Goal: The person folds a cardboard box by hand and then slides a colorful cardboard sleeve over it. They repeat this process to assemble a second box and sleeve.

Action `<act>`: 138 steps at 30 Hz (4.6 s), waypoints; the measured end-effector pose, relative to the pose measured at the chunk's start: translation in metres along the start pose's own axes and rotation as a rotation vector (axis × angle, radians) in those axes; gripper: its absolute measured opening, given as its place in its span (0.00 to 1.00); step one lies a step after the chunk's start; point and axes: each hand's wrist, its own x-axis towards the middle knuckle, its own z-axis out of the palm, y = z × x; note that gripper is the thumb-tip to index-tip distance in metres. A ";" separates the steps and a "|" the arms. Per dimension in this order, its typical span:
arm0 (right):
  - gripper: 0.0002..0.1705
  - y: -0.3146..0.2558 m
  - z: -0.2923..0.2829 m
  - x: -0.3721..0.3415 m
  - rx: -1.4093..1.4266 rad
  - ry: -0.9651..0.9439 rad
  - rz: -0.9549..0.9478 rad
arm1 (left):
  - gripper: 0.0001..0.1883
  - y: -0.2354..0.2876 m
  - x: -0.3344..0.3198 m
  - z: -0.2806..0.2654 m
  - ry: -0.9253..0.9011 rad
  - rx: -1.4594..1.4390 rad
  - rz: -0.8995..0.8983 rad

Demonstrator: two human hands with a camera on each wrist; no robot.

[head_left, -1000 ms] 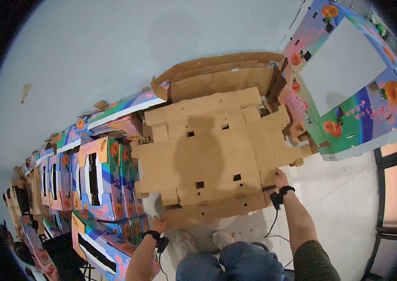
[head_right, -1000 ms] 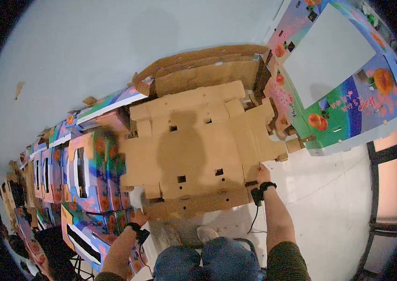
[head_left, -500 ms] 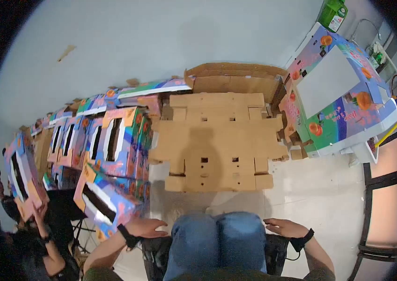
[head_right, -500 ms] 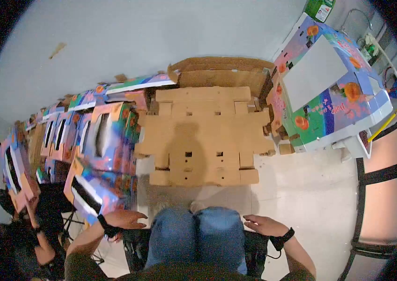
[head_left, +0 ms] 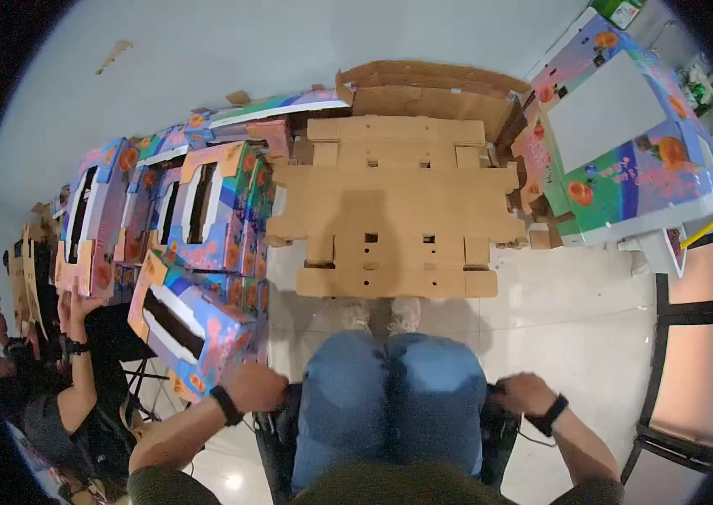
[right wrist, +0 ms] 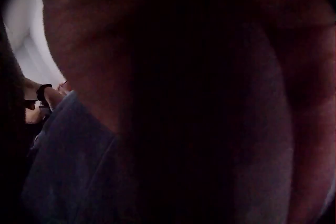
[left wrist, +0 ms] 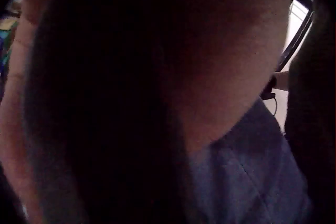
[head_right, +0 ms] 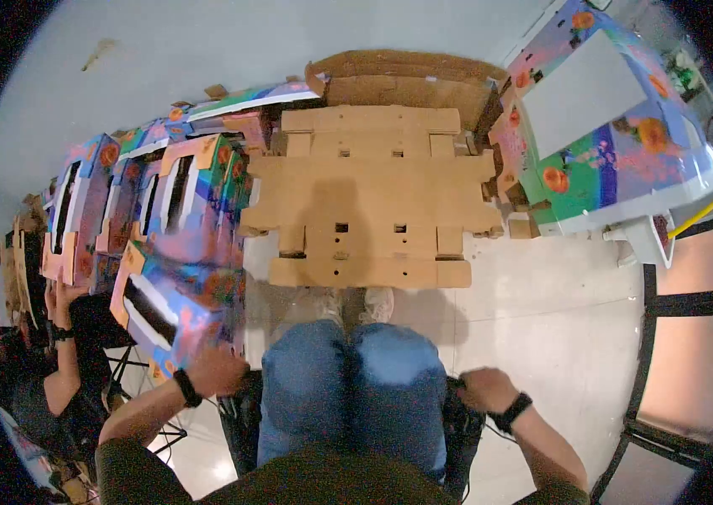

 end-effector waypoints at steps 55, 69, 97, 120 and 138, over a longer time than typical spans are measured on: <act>0.23 -0.023 0.047 -0.002 -0.019 0.594 0.147 | 0.20 0.010 0.000 0.058 0.620 -0.131 -0.161; 0.23 -0.013 0.048 0.002 0.002 0.591 0.126 | 0.27 -0.087 -0.050 0.139 1.044 -1.127 -0.293; 0.23 -0.024 0.054 0.000 0.149 0.748 0.182 | 0.35 -0.046 -0.160 0.058 1.210 -1.122 -0.352; 0.19 -0.043 0.083 -0.035 0.422 0.987 0.067 | 0.47 0.039 0.023 -0.108 1.042 -0.352 0.167; 0.18 -0.039 0.075 -0.029 0.381 0.957 0.130 | 0.44 0.078 0.078 -0.104 0.836 -0.195 0.098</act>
